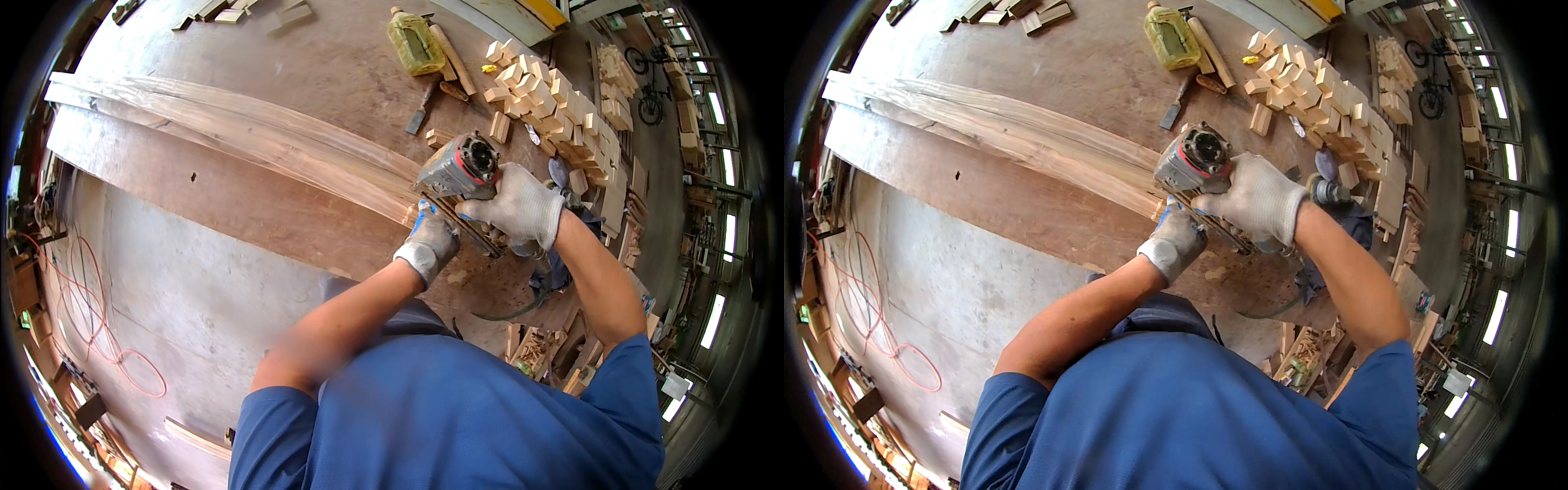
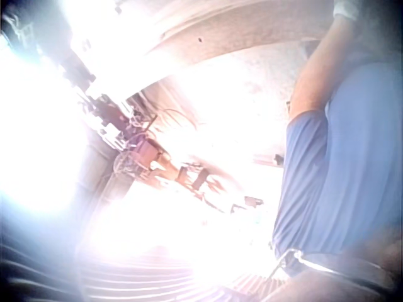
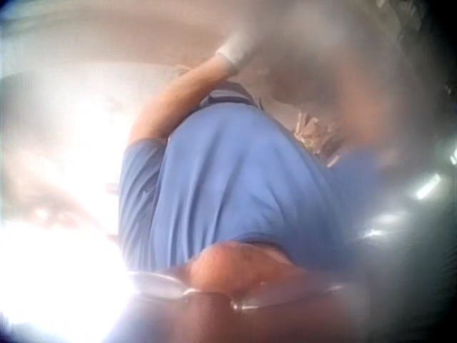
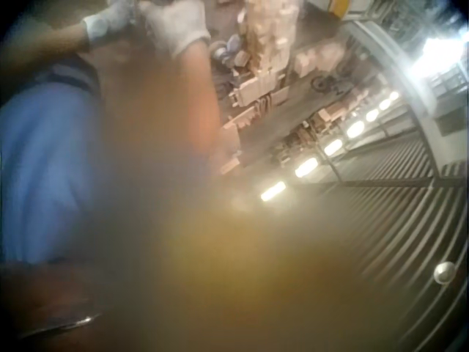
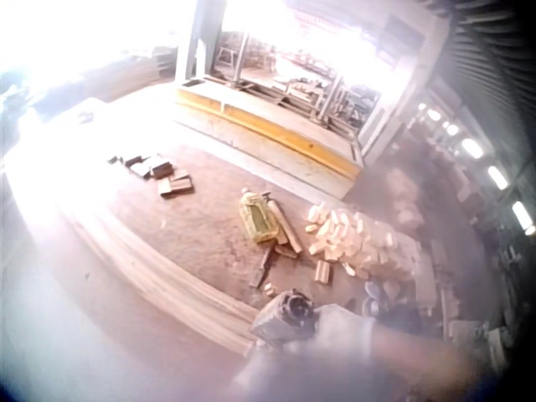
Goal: The person applies glue to small wooden blocks using a brush and attaches them to a long wooden plank using a nail gun. The person repeatedly picks up blocks, applies adhesive, and fastens them to the plank in a workshop setting.
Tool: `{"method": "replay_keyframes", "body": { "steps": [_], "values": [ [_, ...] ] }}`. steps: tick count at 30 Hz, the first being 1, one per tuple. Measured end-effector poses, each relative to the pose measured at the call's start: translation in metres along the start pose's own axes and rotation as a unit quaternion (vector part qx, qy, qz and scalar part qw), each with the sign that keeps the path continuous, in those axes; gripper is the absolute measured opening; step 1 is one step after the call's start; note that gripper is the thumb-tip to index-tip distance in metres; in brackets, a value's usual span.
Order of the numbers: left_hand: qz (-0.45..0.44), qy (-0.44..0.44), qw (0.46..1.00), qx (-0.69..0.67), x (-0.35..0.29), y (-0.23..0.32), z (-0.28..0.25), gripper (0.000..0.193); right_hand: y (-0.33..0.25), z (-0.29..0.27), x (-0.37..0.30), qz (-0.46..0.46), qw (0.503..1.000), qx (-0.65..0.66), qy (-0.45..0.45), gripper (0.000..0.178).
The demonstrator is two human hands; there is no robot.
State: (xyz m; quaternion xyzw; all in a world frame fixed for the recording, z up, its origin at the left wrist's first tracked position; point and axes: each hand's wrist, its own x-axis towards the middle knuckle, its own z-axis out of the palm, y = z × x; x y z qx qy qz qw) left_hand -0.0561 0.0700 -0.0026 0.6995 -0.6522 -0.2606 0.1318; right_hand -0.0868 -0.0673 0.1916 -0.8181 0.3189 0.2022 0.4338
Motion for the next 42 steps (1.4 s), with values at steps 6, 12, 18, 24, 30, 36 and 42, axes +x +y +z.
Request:
{"method": "replay_keyframes", "body": {
  "steps": [6,12,18,24,30,36,42],
  "values": [
    [-0.05,0.055,0.936,-0.344,0.009,-0.004,0.018,0.047,-0.017,-0.001,0.027,0.048,0.99,-0.119,-0.058,0.04],
    [-0.002,0.089,0.991,-0.097,0.008,-0.009,0.038,0.05,-0.05,-0.004,0.051,0.106,0.972,-0.17,-0.126,0.035],
    [0.068,0.087,0.992,0.059,0.004,-0.007,0.027,0.052,-0.069,0.0,0.076,0.157,0.947,-0.204,-0.195,0.036],
    [0.033,0.057,0.996,0.06,0.01,-0.007,0.032,0.055,-0.082,0.008,0.091,0.19,0.925,-0.239,-0.226,0.041],
    [-0.006,0.106,0.984,-0.142,0.009,-0.005,0.027,0.056,-0.087,0.009,0.096,0.184,0.923,-0.243,-0.233,0.041],
    [-0.016,0.094,0.991,-0.089,0.012,-0.006,0.023,0.056,-0.089,0.009,0.096,0.194,0.922,-0.242,-0.233,0.041],
    [-0.037,0.104,0.978,-0.177,0.008,-0.003,0.016,0.055,-0.091,0.008,0.096,0.194,0.918,-0.254,-0.236,0.04]
  ]
}}
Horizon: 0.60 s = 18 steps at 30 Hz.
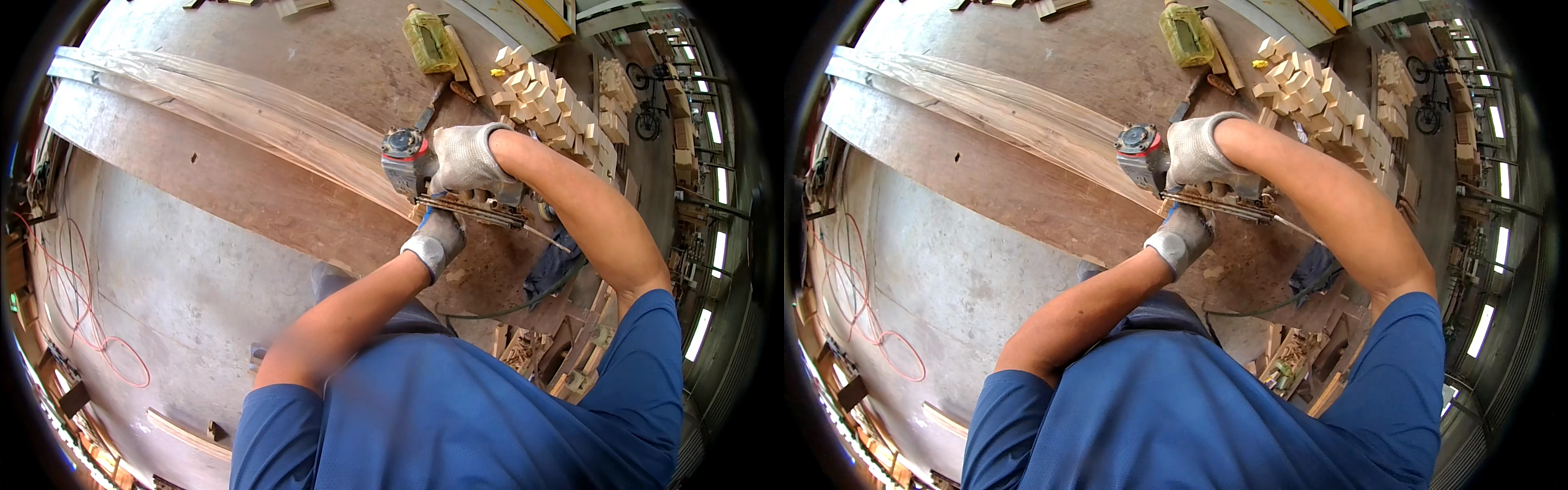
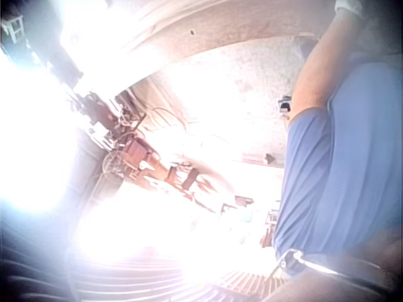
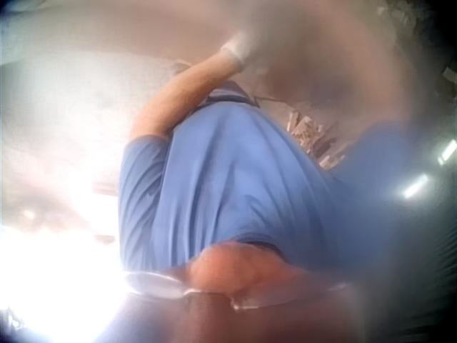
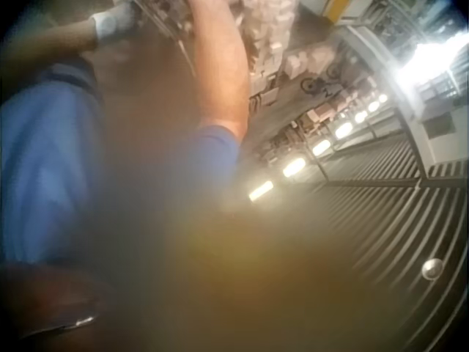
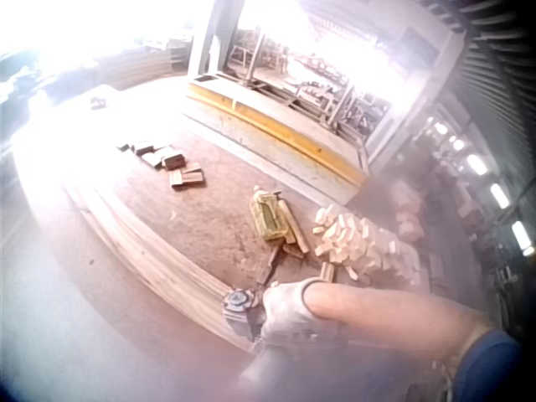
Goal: The person applies glue to small wooden blocks using a brush and attaches them to a long wooden plank using a nail gun. The person repeatedly picks up blocks, applies adhesive, and fastens them to the plank in a workshop setting.
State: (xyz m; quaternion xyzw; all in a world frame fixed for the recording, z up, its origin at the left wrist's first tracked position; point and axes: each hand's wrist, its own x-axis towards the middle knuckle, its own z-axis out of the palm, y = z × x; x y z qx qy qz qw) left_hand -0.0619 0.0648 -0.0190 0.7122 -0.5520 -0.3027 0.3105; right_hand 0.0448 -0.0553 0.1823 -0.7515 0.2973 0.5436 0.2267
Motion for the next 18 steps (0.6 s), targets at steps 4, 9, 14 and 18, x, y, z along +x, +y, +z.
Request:
{"method": "replay_keyframes", "body": {
  "steps": [4,9,14,18],
  "values": [
    [-0.006,-0.043,0.999,0.023,0.001,-0.001,0.0,0.058,0.003,0.001,0.001,-0.004,1.0,-0.001,0.002,0.039],
    [0.074,-0.073,0.97,0.218,0.002,-0.009,0.011,0.058,0.007,0.004,0.006,-0.021,1.0,-0.01,0.012,0.037],
    [0.026,-0.08,0.992,0.094,0.0,-0.009,0.011,0.04,0.028,0.015,-0.024,-0.045,0.99,0.117,0.07,0.032],
    [0.101,-0.041,0.974,0.201,-0.005,-0.014,-0.009,0.034,0.045,0.03,-0.085,-0.078,0.969,0.176,0.153,0.034]
  ]
}}
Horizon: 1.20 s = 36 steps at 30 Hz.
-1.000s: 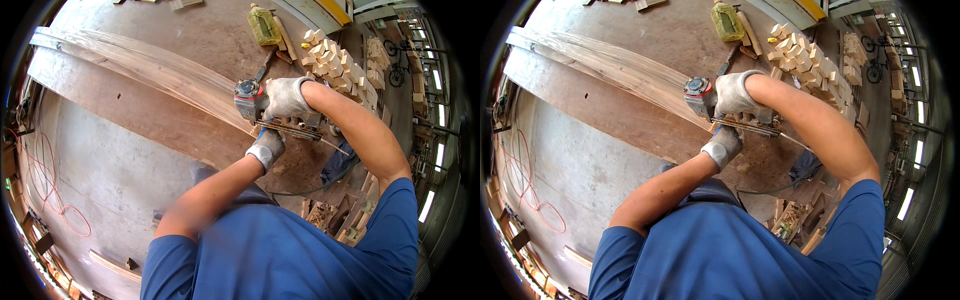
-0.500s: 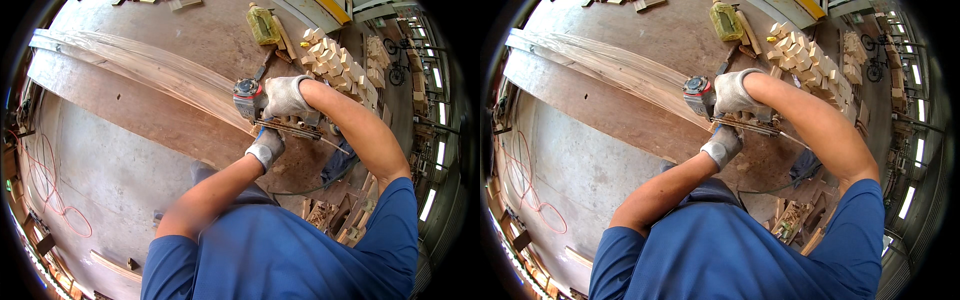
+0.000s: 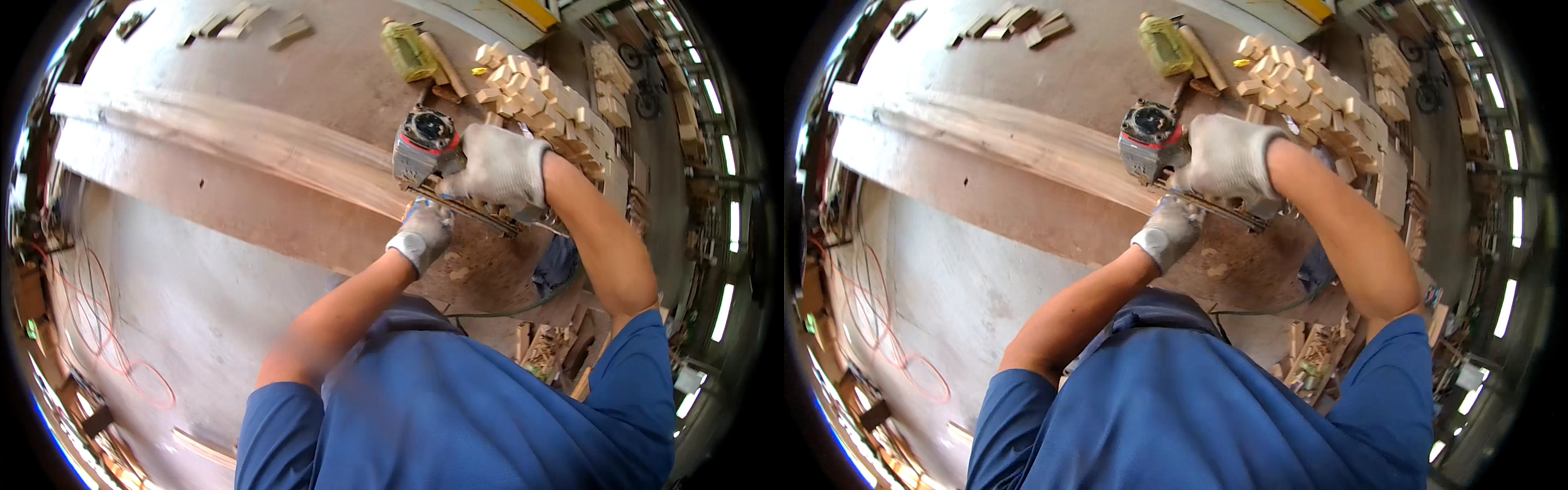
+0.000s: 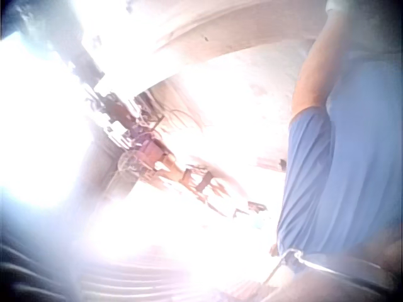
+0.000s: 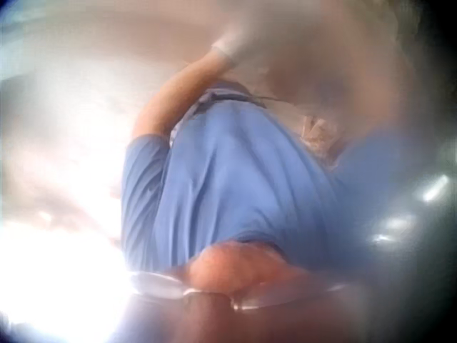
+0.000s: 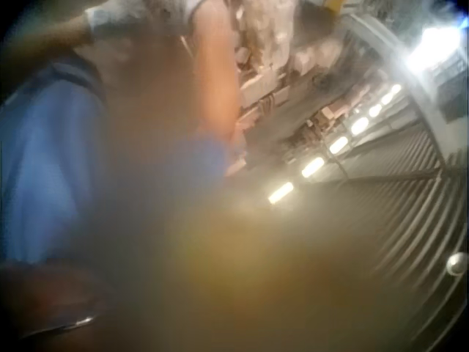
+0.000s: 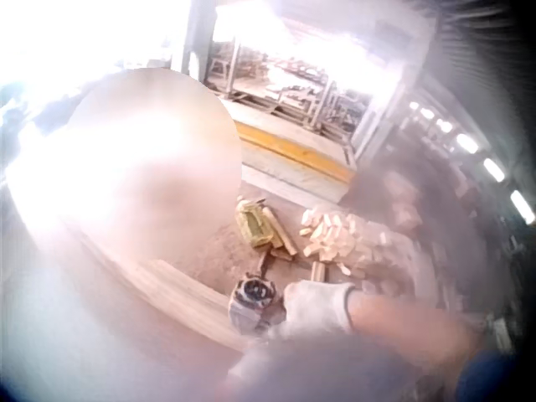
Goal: The person applies glue to small wooden blocks using a brush and attaches them to a long wooden plank using a nail gun. The person repeatedly picks up blocks, applies adhesive, and fastens them to the plank in a workshop setting.
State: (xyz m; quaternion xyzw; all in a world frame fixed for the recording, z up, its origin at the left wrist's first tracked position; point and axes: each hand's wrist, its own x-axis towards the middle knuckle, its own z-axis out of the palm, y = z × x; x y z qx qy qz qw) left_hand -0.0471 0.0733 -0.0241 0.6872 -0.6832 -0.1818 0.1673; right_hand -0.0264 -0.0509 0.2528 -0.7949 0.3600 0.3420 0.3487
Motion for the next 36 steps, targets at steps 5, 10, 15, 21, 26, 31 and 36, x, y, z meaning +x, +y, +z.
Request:
{"method": "replay_keyframes", "body": {
  "steps": [5,10,15,21,26,31,36],
  "values": [
    [0.009,-0.073,0.997,0.002,-0.01,-0.04,-0.039,0.03,0.078,0.032,-0.078,-0.099,0.986,0.038,0.131,0.042],
    [0.092,-0.086,0.982,0.144,-0.006,-0.032,-0.062,0.027,0.171,0.127,-0.104,-0.012,0.972,0.174,0.159,0.043],
    [0.132,-0.113,0.961,0.214,0.004,-0.022,-0.067,0.022,0.239,0.185,-0.101,0.182,0.954,0.198,0.134,0.049],
    [0.145,-0.103,0.958,0.224,-0.001,-0.001,-0.073,0.021,0.318,0.247,-0.046,0.282,0.897,0.129,0.316,0.048],
    [0.1,-0.186,0.957,0.197,0.01,0.005,-0.065,0.045,0.372,0.293,0.001,0.304,0.874,0.048,0.375,0.07],
    [0.041,-0.16,0.973,0.159,0.005,0.002,-0.057,0.038,0.345,0.273,-0.002,0.297,0.908,0.123,0.269,0.061],
    [0.038,-0.12,0.977,0.171,0.001,-0.002,-0.047,0.025,0.328,0.277,-0.003,0.145,0.912,0.009,0.383,0.047]
  ]
}}
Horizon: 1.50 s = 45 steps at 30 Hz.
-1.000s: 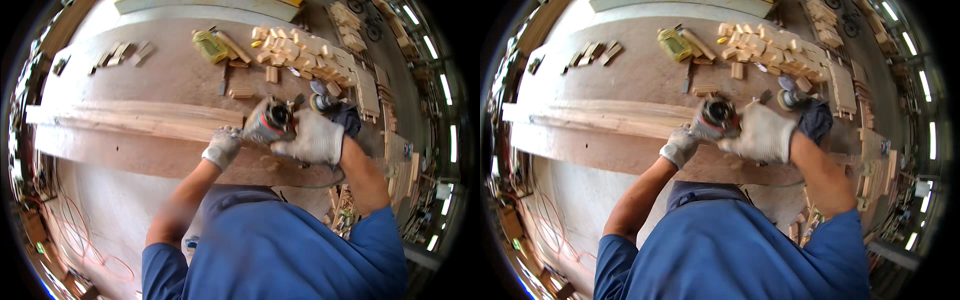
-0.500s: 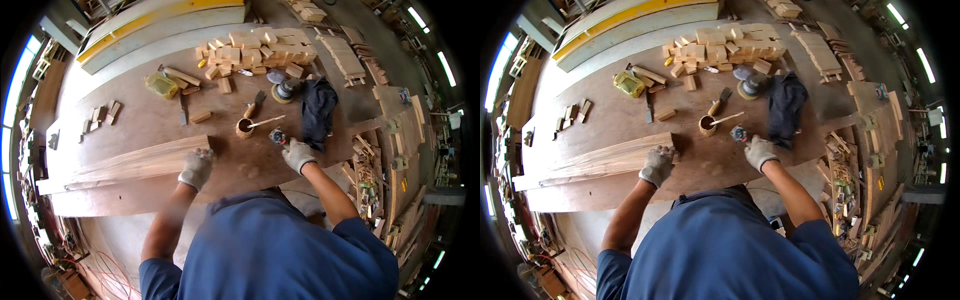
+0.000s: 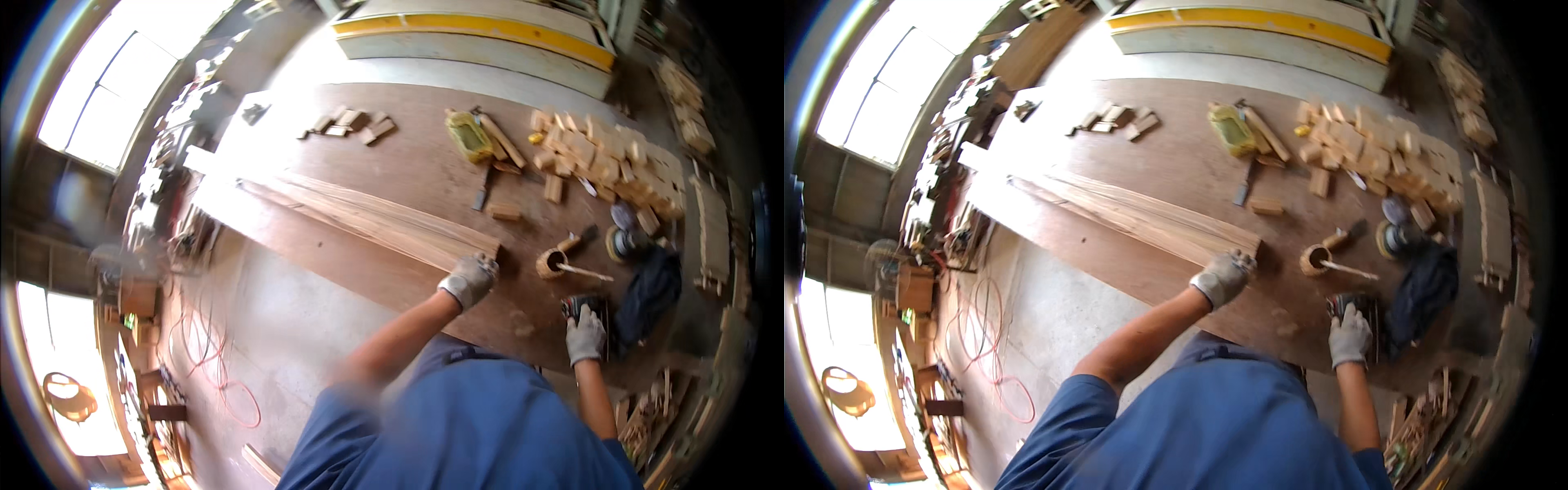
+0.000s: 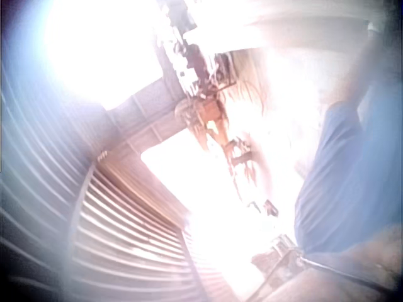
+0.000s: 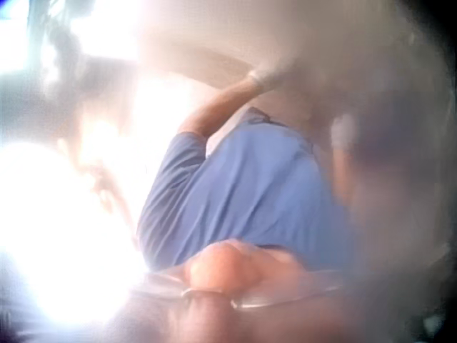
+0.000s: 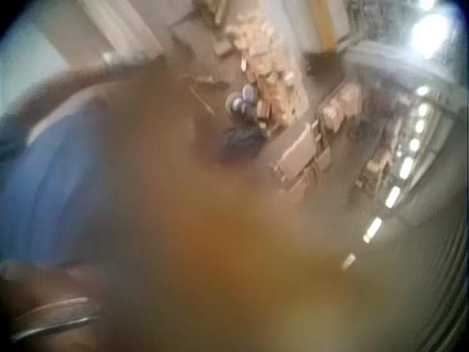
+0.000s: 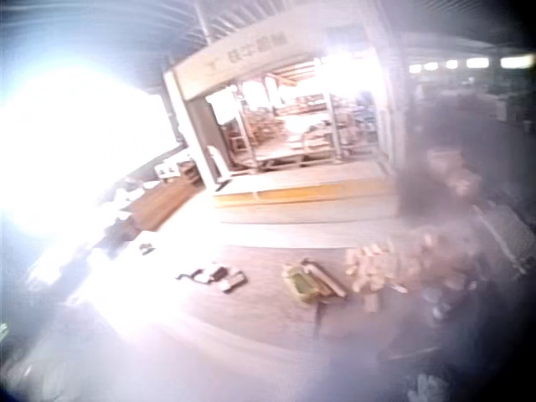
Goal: The person applies glue to small wooden blocks using a brush and attaches them to a long wooden plank using a nail gun. The person repeatedly picks up blocks, applies adhesive, and fastens them to the plank in a workshop setting.
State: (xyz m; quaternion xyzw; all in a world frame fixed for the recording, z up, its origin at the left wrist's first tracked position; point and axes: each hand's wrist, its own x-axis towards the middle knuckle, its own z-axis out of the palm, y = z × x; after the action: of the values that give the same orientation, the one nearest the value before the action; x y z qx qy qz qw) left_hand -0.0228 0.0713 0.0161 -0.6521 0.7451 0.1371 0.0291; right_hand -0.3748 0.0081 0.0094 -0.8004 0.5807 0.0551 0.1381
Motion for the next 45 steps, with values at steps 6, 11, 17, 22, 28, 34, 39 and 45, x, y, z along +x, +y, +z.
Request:
{"method": "replay_keyframes", "body": {
  "steps": [6,11,17,22,28,34,39,45],
  "values": [
    [-0.055,0.1,0.993,-0.033,-0.022,0.005,0.0,0.032,-0.078,-0.002,0.0,-0.254,0.956,0.116,0.086,0.042],
    [-0.081,0.16,0.977,-0.113,-0.074,-0.004,-0.005,0.047,-0.166,-0.015,-0.003,-0.329,0.921,0.177,0.112,0.042],
    [-0.132,0.114,0.957,-0.23,-0.171,-0.053,0.032,0.051,-0.254,0.007,-0.012,-0.345,0.912,0.184,0.126,0.041],
    [-0.182,0.056,0.937,-0.293,-0.276,-0.13,0.042,0.044,-0.34,0.028,-0.008,-0.305,0.937,0.152,0.079,0.046],
    [-0.29,0.021,0.911,-0.292,-0.383,-0.208,0.042,0.043,-0.417,0.043,0.031,-0.29,0.95,0.065,0.091,0.062],
    [-0.379,0.043,0.863,-0.331,-0.396,-0.237,0.066,0.047,-0.452,0.04,0.069,-0.253,0.963,-0.045,0.082,0.077],
    [-0.412,0.08,0.78,-0.464,-0.38,-0.236,0.075,0.046,-0.486,0.058,0.096,-0.208,0.971,-0.107,-0.057,0.065],
    [-0.392,0.13,0.76,-0.502,-0.356,-0.272,0.071,0.04,-0.48,0.079,0.095,-0.254,0.963,-0.073,-0.058,0.058]
  ]
}}
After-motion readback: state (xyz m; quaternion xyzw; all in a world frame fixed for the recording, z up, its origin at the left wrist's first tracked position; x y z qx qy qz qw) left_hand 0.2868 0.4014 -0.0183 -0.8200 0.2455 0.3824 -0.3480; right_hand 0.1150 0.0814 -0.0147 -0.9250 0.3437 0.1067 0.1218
